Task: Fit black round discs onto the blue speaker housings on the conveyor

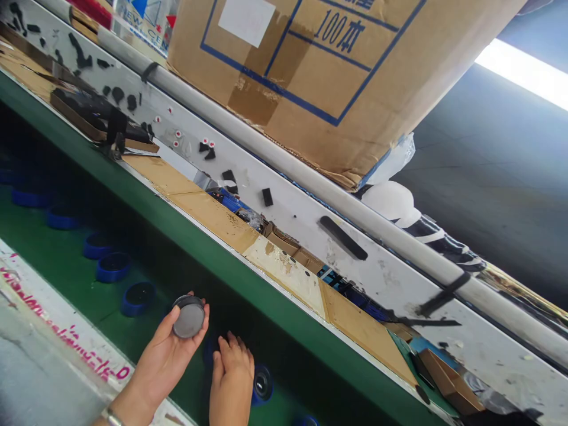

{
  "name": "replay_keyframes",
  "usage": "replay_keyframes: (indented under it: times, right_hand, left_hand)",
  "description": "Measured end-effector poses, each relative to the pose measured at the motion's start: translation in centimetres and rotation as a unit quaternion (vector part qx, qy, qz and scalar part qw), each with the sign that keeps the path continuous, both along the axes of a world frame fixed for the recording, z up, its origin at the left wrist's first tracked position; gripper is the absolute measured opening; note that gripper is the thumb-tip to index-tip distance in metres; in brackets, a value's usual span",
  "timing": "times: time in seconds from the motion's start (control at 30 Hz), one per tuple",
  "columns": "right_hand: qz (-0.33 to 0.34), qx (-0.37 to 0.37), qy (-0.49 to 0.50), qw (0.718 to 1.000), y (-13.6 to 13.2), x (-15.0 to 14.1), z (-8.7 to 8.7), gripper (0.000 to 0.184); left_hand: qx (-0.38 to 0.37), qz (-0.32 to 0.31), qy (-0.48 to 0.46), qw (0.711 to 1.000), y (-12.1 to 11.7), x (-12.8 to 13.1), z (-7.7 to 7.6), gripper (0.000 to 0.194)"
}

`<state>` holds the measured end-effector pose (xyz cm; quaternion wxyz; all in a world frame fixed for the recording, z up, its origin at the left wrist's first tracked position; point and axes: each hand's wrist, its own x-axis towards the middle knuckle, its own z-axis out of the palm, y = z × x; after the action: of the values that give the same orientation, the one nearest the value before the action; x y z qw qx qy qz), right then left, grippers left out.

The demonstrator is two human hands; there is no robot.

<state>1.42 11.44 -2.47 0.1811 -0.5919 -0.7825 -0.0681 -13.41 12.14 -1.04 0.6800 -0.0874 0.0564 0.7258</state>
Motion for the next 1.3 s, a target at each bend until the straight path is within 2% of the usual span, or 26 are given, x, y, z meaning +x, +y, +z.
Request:
replay_keyframes:
  times: [0.17,0.3,0.43,0.5,0.57,0.7,0.8,1.0,1.2,1.3]
  right_hand:
    - [0.012,0.018,0.063,0.998,-0.2,-0.2,0.5,0.027]
    - [0.017,0.085,0.175,0.981,-0.8,0.2,2.5,0.031]
    - [0.073,0.098,0.132,0.984,-1.4,-0.2,4.4,0.053]
    - [0.072,0.079,0.116,0.988,-1.7,-0.8,4.5,0.056]
    - [0.058,0.068,0.135,0.987,-1.9,-1.2,4.1,0.052]
    - [0.074,0.065,0.206,0.974,-2.1,-1.3,3.2,0.05]
    - [0.094,0.055,0.241,0.964,-2.2,-0.9,3.2,0.051]
    - [0.098,0.081,0.19,0.973,-2.6,0.0,4.5,0.054]
    - [0.159,0.066,0.157,0.973,-2.8,0.8,6.0,0.054]
    - [0.179,0.071,0.144,0.971,-2.7,1.2,5.9,0.053]
  left_hand:
    - [-0.001,-0.024,0.005,1.0,0.1,0.1,0.2,0.032]
    - [-0.012,-0.055,0.073,0.996,-0.4,0.6,0.7,0.043]
    - [0.041,-0.119,0.134,0.983,-1.3,1.7,1.0,0.045]
    - [0.072,-0.155,0.148,0.974,-1.7,2.2,1.1,0.044]
    - [0.084,-0.176,0.155,0.968,-1.9,2.6,1.1,0.044]
    - [0.078,-0.186,0.156,0.967,-1.9,3.0,0.9,0.047]
    - [0.075,-0.185,0.167,0.965,-1.8,3.0,0.8,0.05]
    - [0.1,-0.193,0.19,0.958,-2.0,3.1,0.5,0.041]
    - [0.096,-0.216,0.213,0.948,-2.0,3.3,0.1,0.047]
    - [0.097,-0.218,0.198,0.951,-2.0,3.5,0.0,0.046]
